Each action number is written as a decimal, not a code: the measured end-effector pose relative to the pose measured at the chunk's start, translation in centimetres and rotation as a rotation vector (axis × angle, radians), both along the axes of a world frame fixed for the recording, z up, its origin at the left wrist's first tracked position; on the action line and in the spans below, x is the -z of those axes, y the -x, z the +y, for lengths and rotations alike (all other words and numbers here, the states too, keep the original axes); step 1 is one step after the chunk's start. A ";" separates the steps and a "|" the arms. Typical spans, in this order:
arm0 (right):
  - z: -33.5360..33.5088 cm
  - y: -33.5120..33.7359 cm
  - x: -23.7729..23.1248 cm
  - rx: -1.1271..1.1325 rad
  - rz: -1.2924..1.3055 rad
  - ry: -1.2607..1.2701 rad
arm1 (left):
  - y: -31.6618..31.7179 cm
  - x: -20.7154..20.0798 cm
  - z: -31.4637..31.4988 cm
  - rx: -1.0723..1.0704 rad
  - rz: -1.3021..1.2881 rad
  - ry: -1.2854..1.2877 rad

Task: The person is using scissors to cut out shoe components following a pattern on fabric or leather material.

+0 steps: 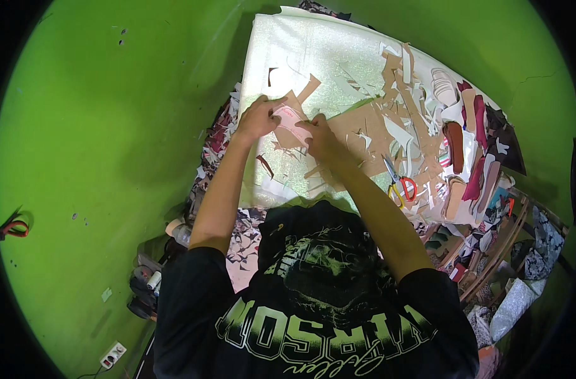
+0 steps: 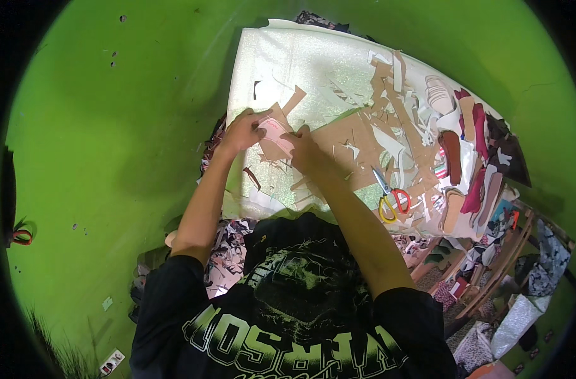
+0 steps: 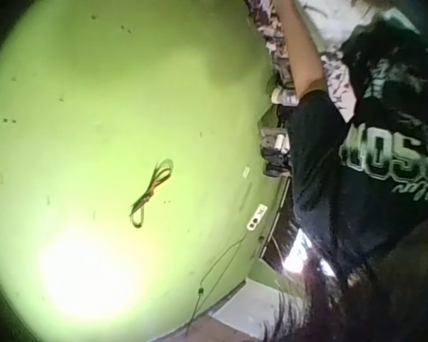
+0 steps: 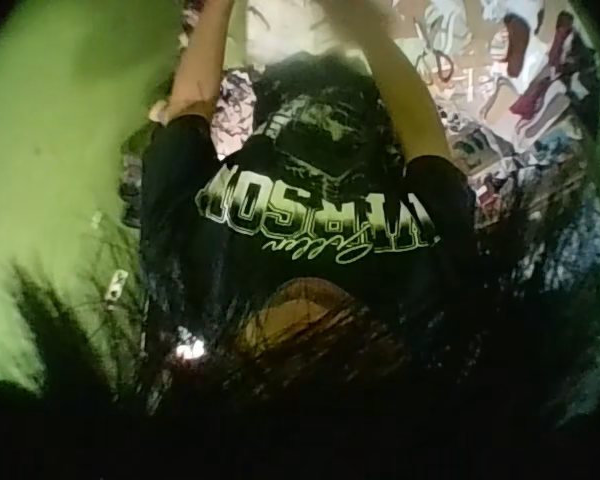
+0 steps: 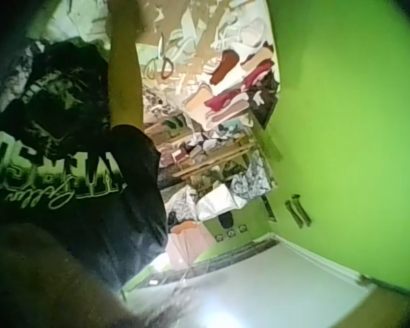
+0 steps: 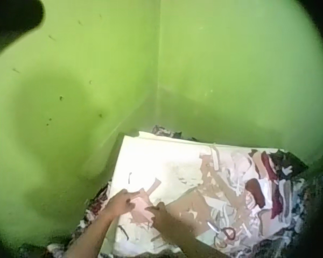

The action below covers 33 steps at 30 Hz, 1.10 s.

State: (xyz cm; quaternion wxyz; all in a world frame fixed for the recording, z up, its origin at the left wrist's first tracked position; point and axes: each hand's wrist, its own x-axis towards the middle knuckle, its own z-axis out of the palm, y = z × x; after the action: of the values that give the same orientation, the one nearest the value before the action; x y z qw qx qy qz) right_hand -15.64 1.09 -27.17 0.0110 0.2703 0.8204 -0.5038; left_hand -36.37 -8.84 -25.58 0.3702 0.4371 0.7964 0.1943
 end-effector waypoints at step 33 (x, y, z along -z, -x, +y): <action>6.8 -4.4 -8.2 0.086 0.217 0.737 | -9.2 -1.7 0.1 -0.597 -1.290 -0.343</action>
State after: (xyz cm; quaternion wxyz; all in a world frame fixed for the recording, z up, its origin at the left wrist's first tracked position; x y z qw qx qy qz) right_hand -11.21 7.92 -18.98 -0.0007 0.2274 0.5685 -0.7906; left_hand -27.14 -8.74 -23.90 0.6232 0.0516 0.4635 0.6278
